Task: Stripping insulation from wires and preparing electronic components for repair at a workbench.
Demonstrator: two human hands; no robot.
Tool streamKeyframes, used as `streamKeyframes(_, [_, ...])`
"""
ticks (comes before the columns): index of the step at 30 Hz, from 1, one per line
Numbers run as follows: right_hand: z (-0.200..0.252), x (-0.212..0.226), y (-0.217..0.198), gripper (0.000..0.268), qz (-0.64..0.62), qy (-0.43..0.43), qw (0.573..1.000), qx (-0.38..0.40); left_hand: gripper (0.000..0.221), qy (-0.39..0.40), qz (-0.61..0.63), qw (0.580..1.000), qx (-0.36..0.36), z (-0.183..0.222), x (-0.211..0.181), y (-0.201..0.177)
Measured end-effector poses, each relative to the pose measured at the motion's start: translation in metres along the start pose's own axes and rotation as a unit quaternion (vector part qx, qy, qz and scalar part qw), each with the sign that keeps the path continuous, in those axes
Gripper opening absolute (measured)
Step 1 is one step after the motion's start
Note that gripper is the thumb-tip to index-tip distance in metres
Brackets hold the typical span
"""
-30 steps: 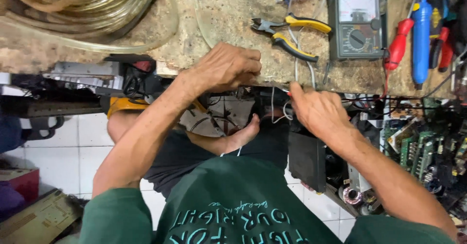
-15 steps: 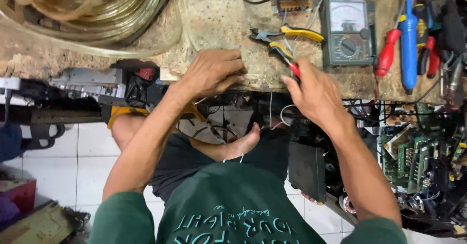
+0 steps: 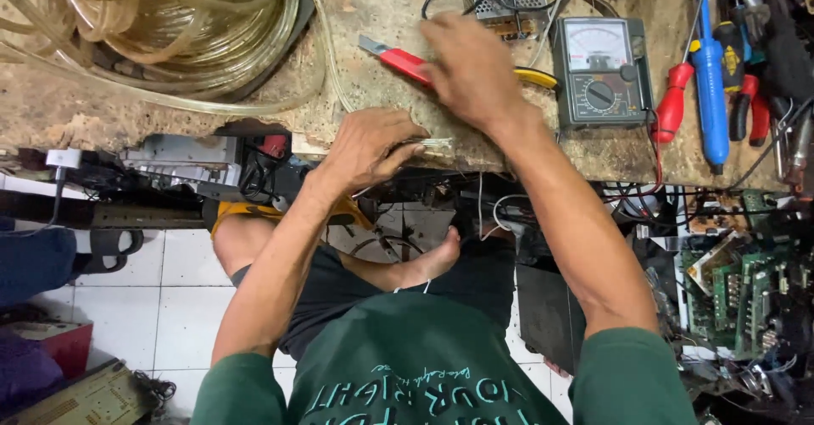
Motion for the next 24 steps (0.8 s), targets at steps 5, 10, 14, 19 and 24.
streamKeyframes(5, [0.085,-0.047,-0.028,0.026,0.017,0.038,0.997,-0.059,0.034,-0.023,0.036,0.999,-0.029,0.006,0.005,0.007])
streamKeyframes(10, [0.114,-0.06,-0.015,0.039,0.066,0.002,0.993,-0.099,0.026,-0.052,0.05,0.996,-0.045,-0.017,-0.006,-0.008])
streamKeyframes(14, [0.111,-0.064,-0.005,0.034,0.071,0.017,0.995,-0.066,0.036,-0.064,0.026,0.997,-0.019,-0.008,-0.01,0.001])
streamKeyframes(19, [0.111,-0.059,-0.022,0.028,-0.113,0.088,0.987,-0.071,0.031,-0.088,-0.037,0.995,-0.01,0.002,-0.004,0.011])
streamKeyframes(24, [0.136,-0.057,-0.066,0.019,-0.552,0.26,0.768,-0.194,0.029,-0.091,-0.063,0.993,-0.04,0.004,-0.005,0.014])
Point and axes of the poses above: each hand's wrist, its own z-axis away from the middle knuckle, its own y-axis out of the palm, x = y × z, the point moved 7 cm from there along -z, towards the middle knuckle, and after that the axes turned 8 degrees about y, right-handed, at the moved point
